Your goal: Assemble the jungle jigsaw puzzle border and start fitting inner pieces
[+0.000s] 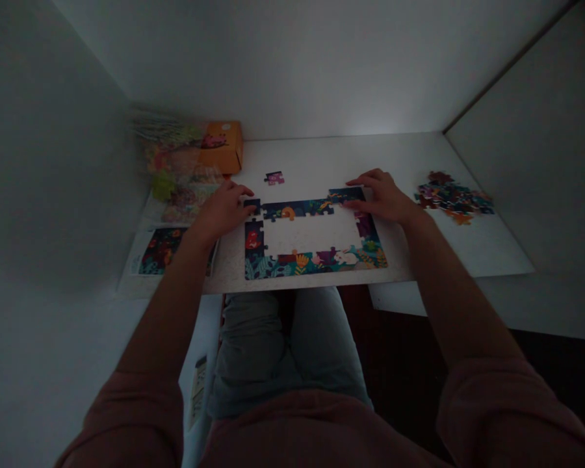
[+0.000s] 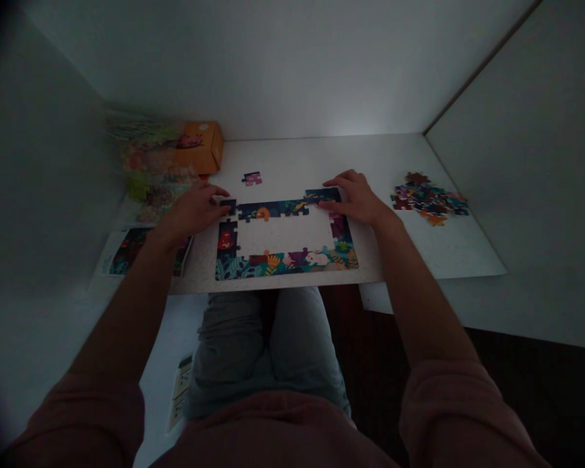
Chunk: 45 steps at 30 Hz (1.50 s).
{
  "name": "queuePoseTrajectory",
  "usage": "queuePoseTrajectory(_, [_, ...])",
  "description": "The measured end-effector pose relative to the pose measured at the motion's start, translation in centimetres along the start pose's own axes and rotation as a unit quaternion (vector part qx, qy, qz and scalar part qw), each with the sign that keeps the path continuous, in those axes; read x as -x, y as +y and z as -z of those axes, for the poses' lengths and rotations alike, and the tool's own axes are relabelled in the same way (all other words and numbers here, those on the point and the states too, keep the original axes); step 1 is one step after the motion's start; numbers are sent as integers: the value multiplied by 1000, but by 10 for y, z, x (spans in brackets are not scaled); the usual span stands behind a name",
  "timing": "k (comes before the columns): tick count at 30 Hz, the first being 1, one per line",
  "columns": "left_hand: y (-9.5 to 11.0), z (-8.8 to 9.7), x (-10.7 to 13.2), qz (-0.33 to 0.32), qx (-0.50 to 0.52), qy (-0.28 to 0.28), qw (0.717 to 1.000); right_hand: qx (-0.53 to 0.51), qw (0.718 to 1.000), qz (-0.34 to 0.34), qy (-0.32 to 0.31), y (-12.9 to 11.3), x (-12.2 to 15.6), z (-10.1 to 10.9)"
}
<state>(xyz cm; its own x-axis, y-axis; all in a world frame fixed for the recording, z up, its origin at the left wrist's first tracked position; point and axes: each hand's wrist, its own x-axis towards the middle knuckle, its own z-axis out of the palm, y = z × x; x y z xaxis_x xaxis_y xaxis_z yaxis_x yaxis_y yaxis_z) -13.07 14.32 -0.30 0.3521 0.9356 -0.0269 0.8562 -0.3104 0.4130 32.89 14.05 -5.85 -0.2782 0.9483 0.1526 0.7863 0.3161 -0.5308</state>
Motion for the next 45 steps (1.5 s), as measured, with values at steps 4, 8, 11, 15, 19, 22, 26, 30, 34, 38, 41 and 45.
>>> queuePoseTrajectory(4, [5,-6,0,-32,-12,8,999,27,999,11,-30,-2,-8,1])
queuePoseTrajectory(8, [5,-13,-5,-57,-14,6,998,49,998,-7,-24,5,-13,5])
queuePoseTrajectory(11, [4,-15,-13,-68,-11,5,998,66,997,-23,-13,-3,-16,5])
queuePoseTrajectory(15, [3,-11,-23,-83,-15,-10,996,63,996,45,-51,-35,-30,-3])
queuePoseTrajectory(19, [-3,0,-25,-83,-19,-35,996,73,989,84,-96,-63,-48,-13])
queuePoseTrajectory(22, [-9,5,-20,-70,-12,-31,997,75,985,100,-118,-76,-58,-21])
queuePoseTrajectory(26, [-15,4,-13,-54,21,-34,998,94,980,124,-128,-103,-69,-39])
queuePoseTrajectory(30, [-19,1,-12,-51,34,-23,998,103,978,136,-122,-131,-78,-64])
queuePoseTrajectory(34, [-23,-1,-12,-50,57,-24,997,72,982,137,-108,-140,-83,-81])
queuePoseTrajectory(38, [-26,-3,-14,-44,61,-20,997,46,985,125,-109,-140,-84,-84])
queuePoseTrajectory(41, [-27,-4,-15,-49,61,-21,997,43,985,122,-111,-142,-83,-81])
queuePoseTrajectory(45, [-25,-5,-16,-54,66,-26,996,42,984,133,-106,-143,-82,-81])
